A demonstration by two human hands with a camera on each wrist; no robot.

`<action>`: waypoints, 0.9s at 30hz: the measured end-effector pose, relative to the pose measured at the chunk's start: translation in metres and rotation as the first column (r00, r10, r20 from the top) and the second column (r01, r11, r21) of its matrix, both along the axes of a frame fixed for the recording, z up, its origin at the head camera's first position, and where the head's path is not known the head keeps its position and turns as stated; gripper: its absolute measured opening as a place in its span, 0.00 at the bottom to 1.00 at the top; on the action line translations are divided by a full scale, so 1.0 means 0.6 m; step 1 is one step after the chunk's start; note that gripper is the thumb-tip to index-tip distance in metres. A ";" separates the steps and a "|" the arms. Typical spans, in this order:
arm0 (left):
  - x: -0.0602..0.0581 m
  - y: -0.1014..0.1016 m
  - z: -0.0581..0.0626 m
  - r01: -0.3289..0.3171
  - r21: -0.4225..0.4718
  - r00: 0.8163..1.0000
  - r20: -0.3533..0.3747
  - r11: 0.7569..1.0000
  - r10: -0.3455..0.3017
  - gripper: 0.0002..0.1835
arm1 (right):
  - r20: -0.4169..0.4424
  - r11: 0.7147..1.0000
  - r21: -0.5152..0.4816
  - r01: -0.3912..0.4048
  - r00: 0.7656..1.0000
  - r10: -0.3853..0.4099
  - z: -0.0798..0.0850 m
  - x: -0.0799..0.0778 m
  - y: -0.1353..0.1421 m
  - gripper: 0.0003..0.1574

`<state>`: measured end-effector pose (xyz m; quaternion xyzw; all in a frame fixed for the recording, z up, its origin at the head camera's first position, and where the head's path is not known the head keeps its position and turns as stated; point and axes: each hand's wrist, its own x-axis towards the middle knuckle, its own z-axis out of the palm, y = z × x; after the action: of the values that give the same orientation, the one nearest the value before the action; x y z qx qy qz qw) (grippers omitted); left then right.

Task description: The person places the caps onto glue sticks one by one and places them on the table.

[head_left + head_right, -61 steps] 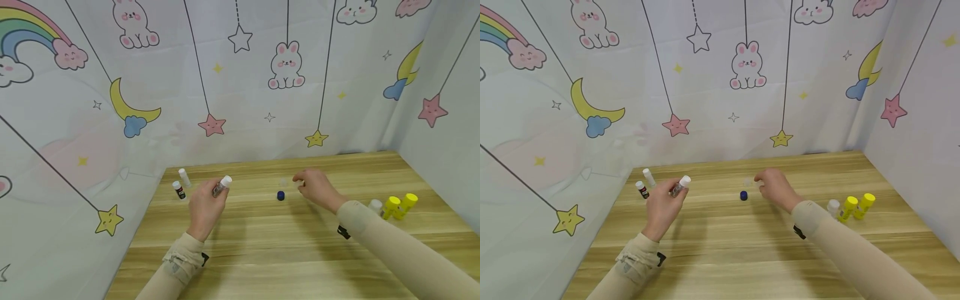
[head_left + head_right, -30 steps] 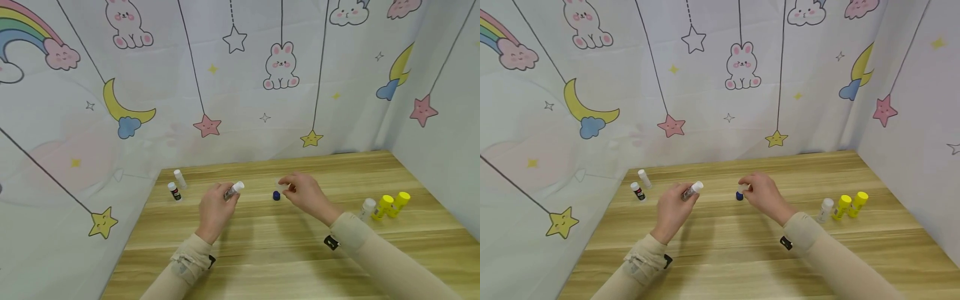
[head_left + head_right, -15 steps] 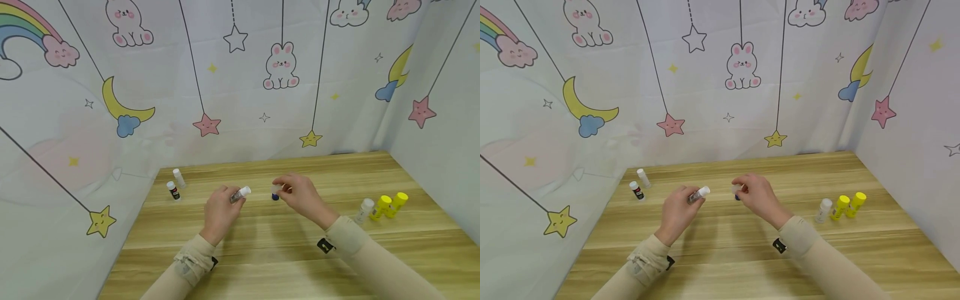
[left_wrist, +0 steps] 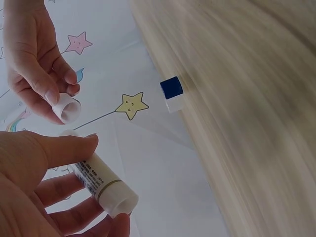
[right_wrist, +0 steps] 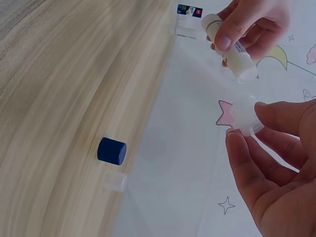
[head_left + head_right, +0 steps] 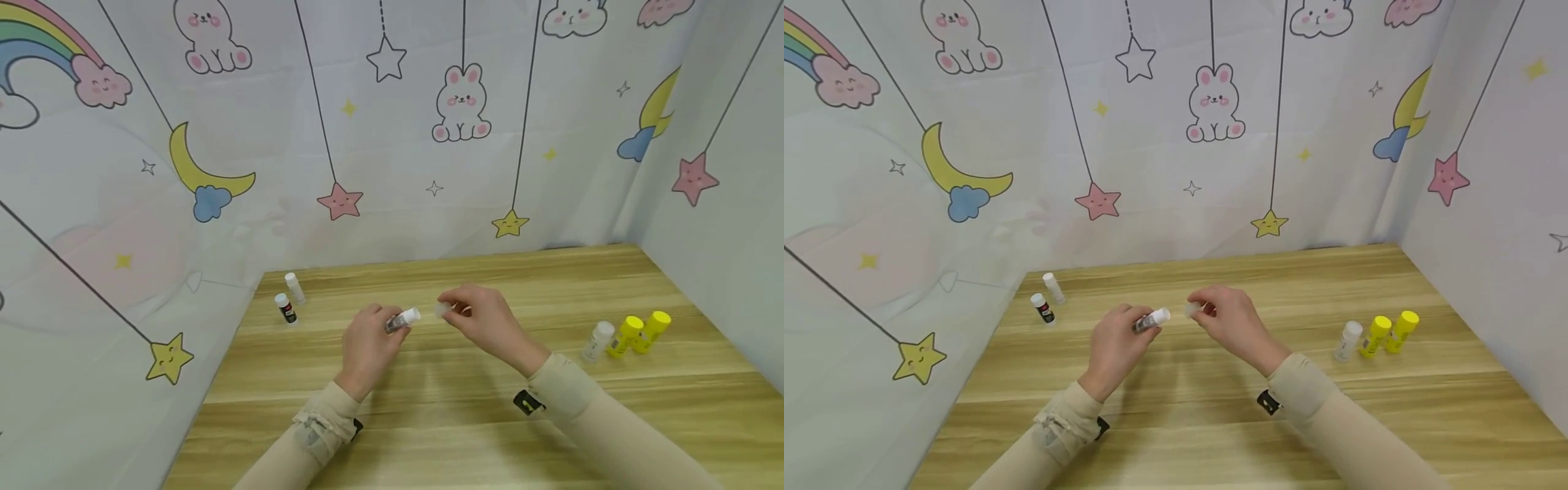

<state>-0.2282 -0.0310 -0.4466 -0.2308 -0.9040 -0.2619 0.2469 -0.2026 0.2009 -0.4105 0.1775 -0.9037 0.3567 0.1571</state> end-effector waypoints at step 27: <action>0.016 0.011 -0.001 0.032 -0.034 0.999 -0.023 0.999 -0.033 0.14 | 0.013 1.000 -0.010 -0.027 1.000 0.027 -0.004 0.003 -0.025 0.12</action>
<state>-0.2186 -0.0242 -0.4473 -0.2528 -0.9014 -0.2479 0.2492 -0.2010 0.1862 -0.4128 0.1864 -0.9004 0.3644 0.1474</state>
